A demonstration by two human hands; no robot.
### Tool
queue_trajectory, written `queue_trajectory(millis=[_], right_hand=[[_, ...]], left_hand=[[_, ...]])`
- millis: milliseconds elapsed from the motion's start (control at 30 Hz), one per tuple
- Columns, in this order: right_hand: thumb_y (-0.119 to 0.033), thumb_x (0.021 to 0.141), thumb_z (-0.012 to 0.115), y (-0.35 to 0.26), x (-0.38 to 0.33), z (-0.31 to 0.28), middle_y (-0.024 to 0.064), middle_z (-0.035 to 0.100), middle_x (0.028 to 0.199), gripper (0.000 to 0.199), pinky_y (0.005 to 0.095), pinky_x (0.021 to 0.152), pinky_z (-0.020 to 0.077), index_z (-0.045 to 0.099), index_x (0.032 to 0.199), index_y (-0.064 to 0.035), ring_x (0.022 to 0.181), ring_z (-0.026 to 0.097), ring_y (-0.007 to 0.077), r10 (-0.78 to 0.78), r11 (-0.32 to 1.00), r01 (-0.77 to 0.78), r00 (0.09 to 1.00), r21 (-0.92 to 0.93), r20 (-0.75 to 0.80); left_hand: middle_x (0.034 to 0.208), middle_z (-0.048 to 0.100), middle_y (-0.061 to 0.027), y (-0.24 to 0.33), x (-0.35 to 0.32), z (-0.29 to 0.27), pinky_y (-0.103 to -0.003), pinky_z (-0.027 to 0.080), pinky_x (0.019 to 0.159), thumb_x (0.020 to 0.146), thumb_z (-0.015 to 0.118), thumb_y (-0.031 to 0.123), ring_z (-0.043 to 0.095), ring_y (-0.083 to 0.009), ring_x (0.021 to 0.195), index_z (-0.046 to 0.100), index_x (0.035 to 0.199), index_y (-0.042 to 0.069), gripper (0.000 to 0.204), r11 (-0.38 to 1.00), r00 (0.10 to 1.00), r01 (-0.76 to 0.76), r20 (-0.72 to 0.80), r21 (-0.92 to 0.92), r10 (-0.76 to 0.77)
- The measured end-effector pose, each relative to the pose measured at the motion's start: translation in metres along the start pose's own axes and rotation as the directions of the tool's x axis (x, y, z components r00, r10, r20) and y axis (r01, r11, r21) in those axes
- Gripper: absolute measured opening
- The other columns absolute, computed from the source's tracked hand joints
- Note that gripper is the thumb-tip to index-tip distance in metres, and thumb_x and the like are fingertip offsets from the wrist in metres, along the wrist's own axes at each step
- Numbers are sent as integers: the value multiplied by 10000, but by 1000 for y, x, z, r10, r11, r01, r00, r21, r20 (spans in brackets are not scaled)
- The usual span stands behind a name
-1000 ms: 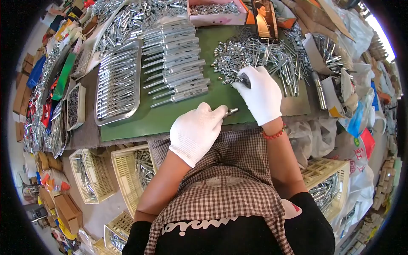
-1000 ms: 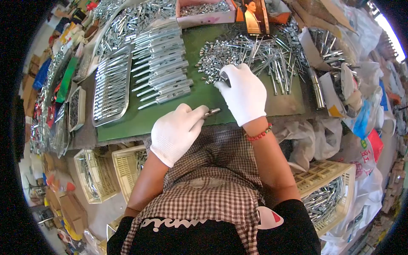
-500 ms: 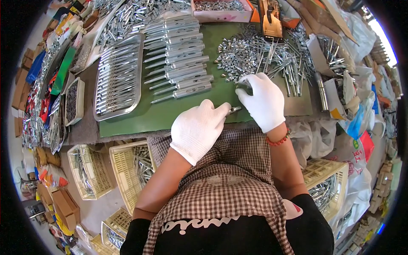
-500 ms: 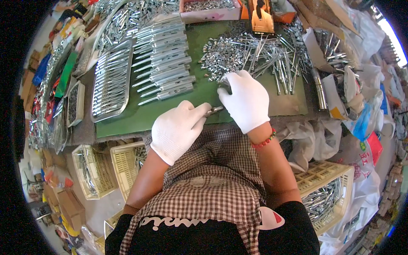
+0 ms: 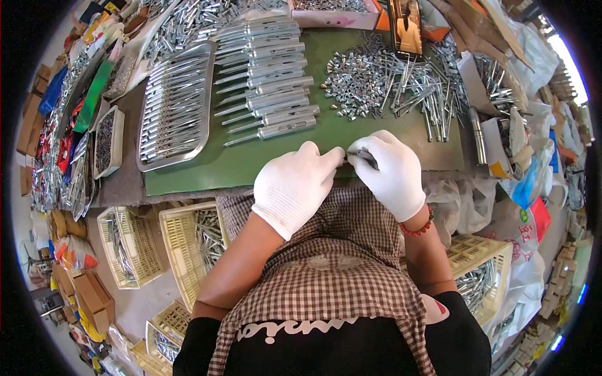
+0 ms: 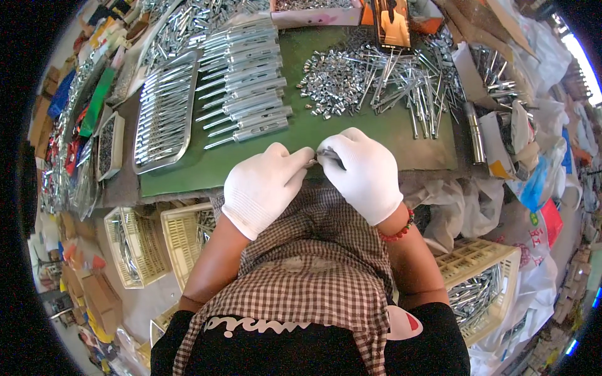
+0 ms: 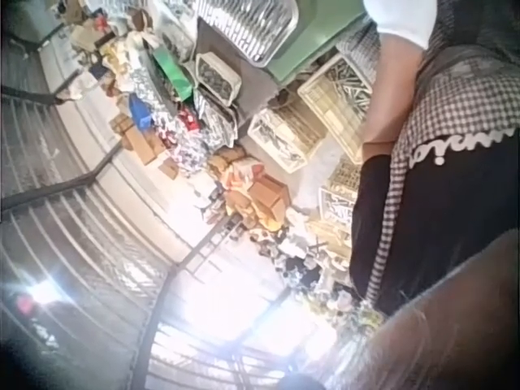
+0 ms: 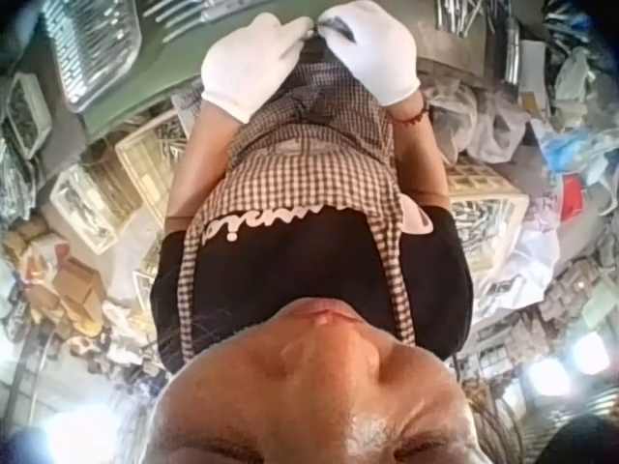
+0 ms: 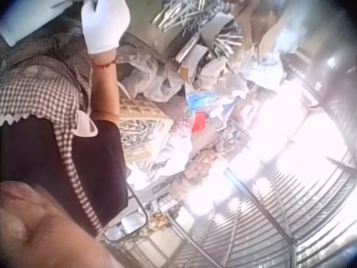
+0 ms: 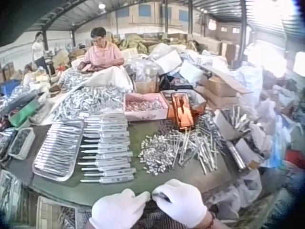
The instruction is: Assembling small metal hardware components by inserting pins into metal plates and hinges.
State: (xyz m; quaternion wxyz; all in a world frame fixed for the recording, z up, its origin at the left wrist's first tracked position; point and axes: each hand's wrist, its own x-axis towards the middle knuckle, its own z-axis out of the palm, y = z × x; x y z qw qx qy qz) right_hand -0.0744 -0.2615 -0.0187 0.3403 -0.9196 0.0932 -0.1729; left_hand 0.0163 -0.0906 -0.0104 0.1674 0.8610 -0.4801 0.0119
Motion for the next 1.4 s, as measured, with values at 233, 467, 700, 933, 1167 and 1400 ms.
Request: queue_trajectory(millis=[233,467,700,933,1167,1400], right_hand=[[-145,822,696,-5,2,-3,82,638,847,70,407,658,520,682,887,-126,765,655,301,-49,994,54,997,-99,58],[-205,843,649,-11,10,-6,109,608,839,113,442,684,514,629,850,-94,777,639,324,-107,935,159,979,-316,175],[-214,841,668,-3,17,-12,109,613,836,136,448,683,510,630,858,-85,786,638,337,-88,964,145,964,-223,250],[-194,887,679,-9,21,-21,66,610,797,127,362,650,506,655,924,-75,723,639,240,-57,996,68,984,-57,167],[-488,1048,401,-6,30,24,-30,340,561,536,252,430,213,551,785,-45,456,269,87,271,-102,-85,956,991,110],[-444,1036,392,-2,26,42,3,343,562,538,306,462,218,524,711,-36,474,281,123,217,136,-62,976,989,31]], left_hand=[[794,578,-60,-1,-3,4,-392,505,533,893,635,192,628,-273,625,667,1083,214,194,999,996,-33,-78,-23,31],[800,574,-51,-1,-5,5,-386,503,532,875,662,190,628,-257,624,690,1092,210,219,999,995,-33,-94,-16,31],[792,548,-54,-4,-3,5,-392,502,529,879,686,268,617,-268,621,675,1131,242,254,997,997,-69,-29,41,71],[776,549,-62,-5,-2,4,-398,502,524,904,653,261,624,-273,626,658,1151,237,248,997,998,-67,-9,42,67],[752,543,-60,1,-1,-1,-394,504,526,907,643,264,626,-262,626,655,1132,237,227,995,998,-62,24,72,61],[759,543,-51,-3,-2,3,-381,508,530,889,672,261,626,-250,626,652,1156,245,269,992,996,-92,7,86,91]])
